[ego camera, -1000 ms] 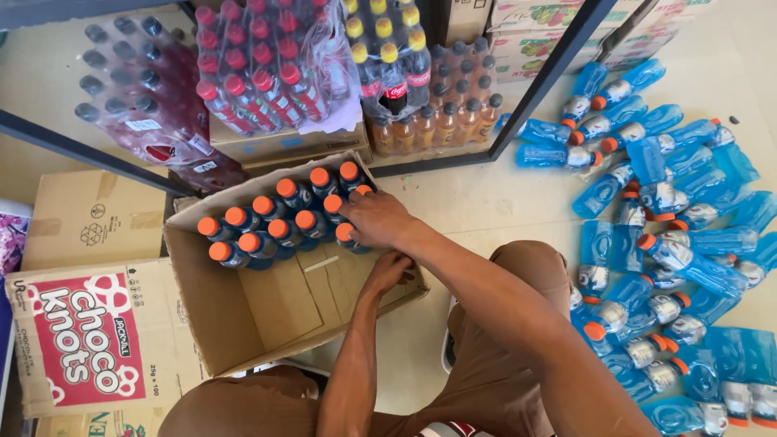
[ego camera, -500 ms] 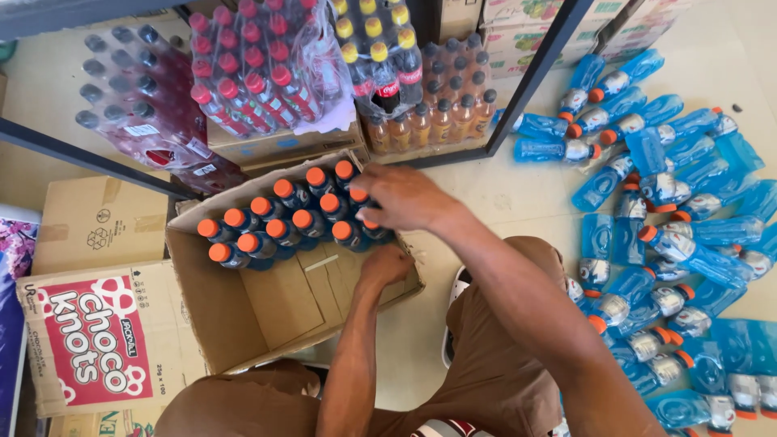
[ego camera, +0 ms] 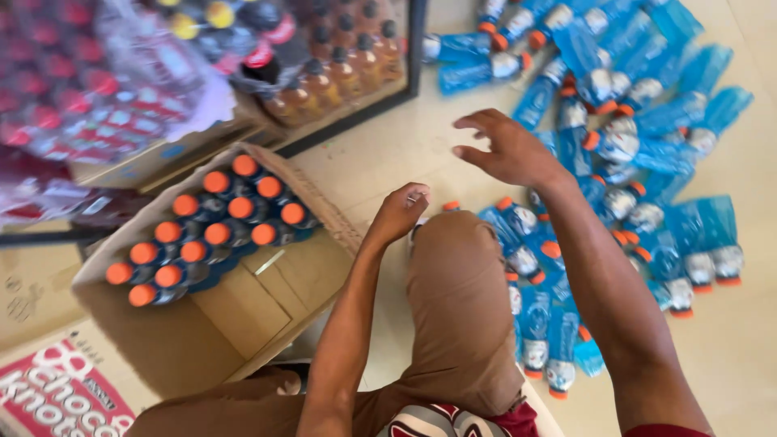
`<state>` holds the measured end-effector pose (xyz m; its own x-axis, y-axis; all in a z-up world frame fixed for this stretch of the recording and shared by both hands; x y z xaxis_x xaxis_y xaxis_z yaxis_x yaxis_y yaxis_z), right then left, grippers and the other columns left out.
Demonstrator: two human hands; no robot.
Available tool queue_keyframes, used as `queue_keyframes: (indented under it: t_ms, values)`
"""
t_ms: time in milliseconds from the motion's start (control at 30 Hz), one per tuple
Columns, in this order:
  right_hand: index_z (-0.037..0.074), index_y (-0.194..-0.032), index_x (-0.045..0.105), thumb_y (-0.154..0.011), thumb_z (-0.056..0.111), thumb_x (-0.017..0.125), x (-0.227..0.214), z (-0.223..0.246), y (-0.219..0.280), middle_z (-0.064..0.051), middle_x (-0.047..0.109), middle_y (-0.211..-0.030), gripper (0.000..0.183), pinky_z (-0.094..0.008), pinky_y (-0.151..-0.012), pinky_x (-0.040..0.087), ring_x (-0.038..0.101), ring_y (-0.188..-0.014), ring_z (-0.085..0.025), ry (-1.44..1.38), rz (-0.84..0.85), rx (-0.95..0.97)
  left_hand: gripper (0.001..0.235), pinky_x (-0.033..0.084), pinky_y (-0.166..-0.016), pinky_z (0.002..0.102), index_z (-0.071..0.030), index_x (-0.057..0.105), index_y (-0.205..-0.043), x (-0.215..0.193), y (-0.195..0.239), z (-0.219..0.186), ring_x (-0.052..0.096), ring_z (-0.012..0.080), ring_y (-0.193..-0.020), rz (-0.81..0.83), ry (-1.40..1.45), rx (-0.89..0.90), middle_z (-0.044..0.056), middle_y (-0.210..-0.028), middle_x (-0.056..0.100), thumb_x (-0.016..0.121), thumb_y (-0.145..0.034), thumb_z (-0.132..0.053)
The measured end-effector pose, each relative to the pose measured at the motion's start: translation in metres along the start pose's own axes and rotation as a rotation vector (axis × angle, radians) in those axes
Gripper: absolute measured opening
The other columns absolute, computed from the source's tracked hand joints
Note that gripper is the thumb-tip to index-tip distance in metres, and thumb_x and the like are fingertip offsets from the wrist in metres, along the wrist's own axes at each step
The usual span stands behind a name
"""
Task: The person picks up blue bottles from a pile on the floor and places them into a cardboard box.
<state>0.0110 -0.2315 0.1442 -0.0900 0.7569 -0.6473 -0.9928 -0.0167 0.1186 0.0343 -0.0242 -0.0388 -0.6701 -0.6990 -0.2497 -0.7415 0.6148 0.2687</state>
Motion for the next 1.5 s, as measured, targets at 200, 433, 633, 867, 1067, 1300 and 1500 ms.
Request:
queue_keyframes:
  t_ms: [200,433,633,867,1067,1300,1500]
  values:
    - [0.009,-0.139,0.061,-0.09,0.049,0.072,0.042,-0.233,0.108,-0.022,0.069,-0.122,0.064,-0.046,-0.09,0.055,0.069,-0.108,-0.035,0.008,-0.051,0.573,0.042,0.055,-0.092,0.033,-0.006,0.066,-0.13,0.092,-0.043,0.094,0.07,0.019,-0.107,0.374,0.079,-0.056,0.009,-0.121,0.075,0.07,-0.096,-0.029]
    - [0.006,-0.141,0.058,-0.087,0.044,0.08,0.165,-0.283,0.164,-0.024,0.066,-0.13,0.07,-0.048,-0.101,0.053,0.064,-0.12,-0.041,0.147,0.019,0.518,0.059,0.055,-0.092,0.038,-0.009,0.054,-0.143,0.14,-0.003,0.126,0.064,0.022,-0.115,0.366,0.291,-0.209,0.009,-0.128,0.068,0.077,-0.091,-0.026]
    - [0.005,-0.145,0.044,-0.065,0.021,0.084,0.189,-0.21,0.152,-0.025,0.039,-0.152,0.091,-0.052,-0.109,0.041,0.042,-0.136,-0.044,0.62,-0.262,0.422,0.048,0.052,-0.09,0.033,-0.011,0.057,-0.137,0.144,0.012,0.137,0.063,0.0195,-0.112,0.284,0.202,-0.203,0.004,-0.131,0.058,0.075,-0.093,-0.021]
    - [0.0,-0.138,0.05,-0.077,0.012,0.077,0.206,-0.242,0.131,-0.019,0.053,-0.132,0.068,-0.045,-0.105,0.044,0.053,-0.12,-0.038,0.501,-0.251,0.55,0.044,0.053,-0.084,0.03,-0.01,0.062,-0.138,0.128,0.03,0.16,0.064,0.0173,-0.102,0.183,0.106,-0.186,0.011,-0.114,0.069,0.074,-0.098,-0.024]
    - [0.002,-0.13,0.043,-0.071,0.021,0.084,0.193,-0.254,0.125,-0.025,0.059,-0.124,0.075,-0.051,-0.096,0.049,0.06,-0.113,-0.045,0.264,-0.165,0.616,0.057,0.052,-0.086,0.03,-0.012,0.053,-0.143,0.108,0.015,0.131,0.061,0.018,-0.106,0.108,0.139,-0.217,0.009,-0.119,0.063,0.076,-0.094,-0.03]
    - [0.006,-0.147,0.04,-0.077,0.032,0.083,0.171,-0.231,0.089,-0.031,0.064,-0.122,0.087,-0.051,-0.095,0.052,0.063,-0.112,-0.047,0.049,0.059,0.492,0.074,0.051,-0.088,0.031,-0.014,0.042,-0.149,0.08,0.018,0.073,0.058,0.0187,-0.111,0.003,0.214,-0.257,0.007,-0.125,0.057,0.078,-0.089,-0.037]
    - [0.017,-0.146,0.057,-0.089,0.027,0.069,0.122,-0.084,0.008,-0.023,0.066,-0.126,0.059,-0.047,-0.098,0.051,0.063,-0.119,-0.042,0.078,0.287,0.003,0.088,0.051,-0.09,0.031,-0.016,0.033,-0.154,0.03,0.014,0.015,0.055,0.0191,-0.116,-0.121,0.284,-0.256,0.005,-0.131,0.052,0.081,-0.085,-0.042]
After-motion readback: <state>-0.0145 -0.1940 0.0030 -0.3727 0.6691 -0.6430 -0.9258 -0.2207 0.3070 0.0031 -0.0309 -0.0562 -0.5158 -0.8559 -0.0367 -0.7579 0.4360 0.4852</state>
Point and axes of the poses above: each hand's wrist, its own y-axis away from the middle knuckle, its own x-axis out of the palm, z = x × y, the point moved 5 cm from there along -y, towards the middle knuckle
